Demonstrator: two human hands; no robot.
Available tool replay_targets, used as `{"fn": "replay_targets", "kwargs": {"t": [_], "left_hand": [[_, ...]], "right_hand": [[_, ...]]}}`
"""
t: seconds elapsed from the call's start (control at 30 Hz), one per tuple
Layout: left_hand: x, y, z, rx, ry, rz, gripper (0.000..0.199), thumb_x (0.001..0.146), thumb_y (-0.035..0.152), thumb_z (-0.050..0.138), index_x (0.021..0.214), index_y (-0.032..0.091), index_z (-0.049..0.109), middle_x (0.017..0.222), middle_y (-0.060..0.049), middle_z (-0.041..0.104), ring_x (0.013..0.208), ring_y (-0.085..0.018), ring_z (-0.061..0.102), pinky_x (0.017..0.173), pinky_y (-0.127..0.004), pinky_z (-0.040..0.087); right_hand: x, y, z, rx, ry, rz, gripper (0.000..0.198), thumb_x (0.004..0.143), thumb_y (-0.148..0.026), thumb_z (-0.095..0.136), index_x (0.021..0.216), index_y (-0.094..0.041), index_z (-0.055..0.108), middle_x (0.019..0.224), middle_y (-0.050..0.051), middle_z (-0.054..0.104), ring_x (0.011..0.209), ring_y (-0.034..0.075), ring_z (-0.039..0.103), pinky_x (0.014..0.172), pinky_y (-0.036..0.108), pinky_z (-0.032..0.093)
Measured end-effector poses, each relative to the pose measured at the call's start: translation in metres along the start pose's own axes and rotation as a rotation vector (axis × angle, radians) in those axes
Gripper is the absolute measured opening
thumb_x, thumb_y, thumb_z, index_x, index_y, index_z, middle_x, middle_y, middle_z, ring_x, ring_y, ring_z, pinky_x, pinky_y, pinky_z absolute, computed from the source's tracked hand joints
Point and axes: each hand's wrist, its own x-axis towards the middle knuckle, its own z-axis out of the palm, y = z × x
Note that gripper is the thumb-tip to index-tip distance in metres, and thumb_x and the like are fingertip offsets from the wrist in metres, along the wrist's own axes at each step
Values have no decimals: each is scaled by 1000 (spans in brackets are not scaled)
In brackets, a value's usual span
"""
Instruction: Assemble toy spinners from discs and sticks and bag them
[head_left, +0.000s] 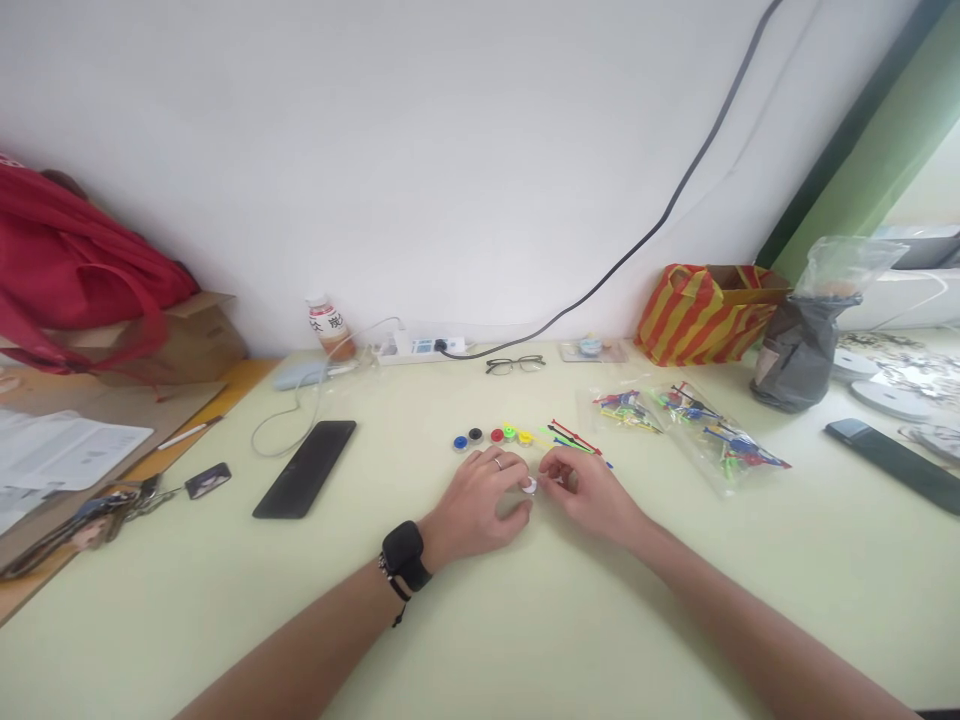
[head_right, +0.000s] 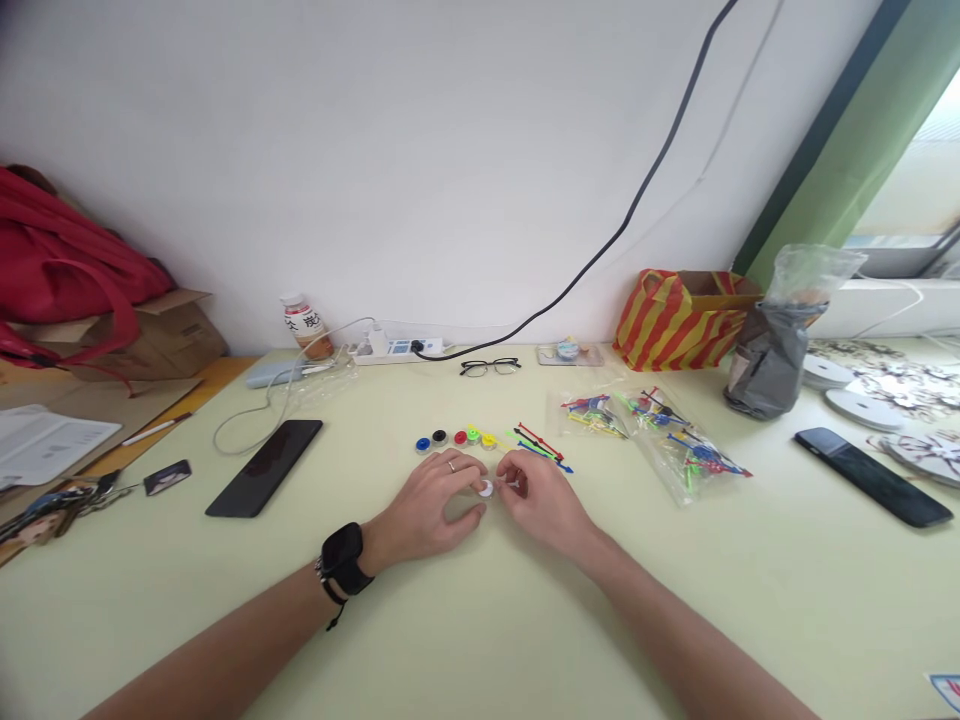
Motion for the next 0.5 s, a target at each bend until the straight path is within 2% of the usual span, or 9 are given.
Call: {"fn": "replay_targets", "kwargs": {"t": [0.2,0.33,0.37,0.4,0.43,0.47,0.5], "left_hand": [[-1,2,-4,-136,54,-21,31,85,21,71,113,28,60,120,-3,67,116,-26,62,113,-45,43],[-2,3,-5,-179,142,-80,33,89,21,67,120,28,56,125,-5,66,125,-28,58,114,-47,42],[-2,2,-5,-185,163,-96,33,90,19,65,120,28,57,127,-5,65,126,-27,57,113,-47,42],[-2,1,-4,-190,182,-112,33,90,17,63,121,28,57,127,-5,64,126,-27,56,112,-46,43],[-3,-1,-4,-194,199,-125,34,90,15,61,121,28,57,128,-5,63,125,-27,56,111,-46,44],[-3,-2,-4,-198,217,-134,36,89,13,60,122,28,57,127,-5,63,124,-27,56,110,-46,44],[-3,-4,-4,-202,235,-139,37,89,11,59,123,27,57,127,-5,63,123,-27,56,109,-45,45]], "right_hand": [[-10,-9,-7,-190,99,-2,29,95,-36,57,119,-23,66,98,5,67,69,18,60,69,35,49],[-16,-18,-5,-240,131,34,49,96,-44,55,141,-23,57,88,2,63,64,17,55,66,34,46],[-17,-21,-4,-235,140,59,51,96,-45,55,141,-22,57,84,1,62,63,18,54,65,33,44],[-17,-23,-3,-220,141,89,47,95,-47,56,135,-21,61,80,1,61,63,18,54,62,31,41],[-17,-25,-4,-187,121,126,40,95,-50,57,119,-21,67,74,0,58,60,17,51,59,30,37],[-17,-27,-4,-125,74,168,35,94,-53,56,96,-21,70,66,-1,52,56,16,46,55,29,33],[-16,-30,-6,-39,9,208,43,95,-57,55,73,-21,63,59,-3,44,52,14,39,53,29,29]]}}
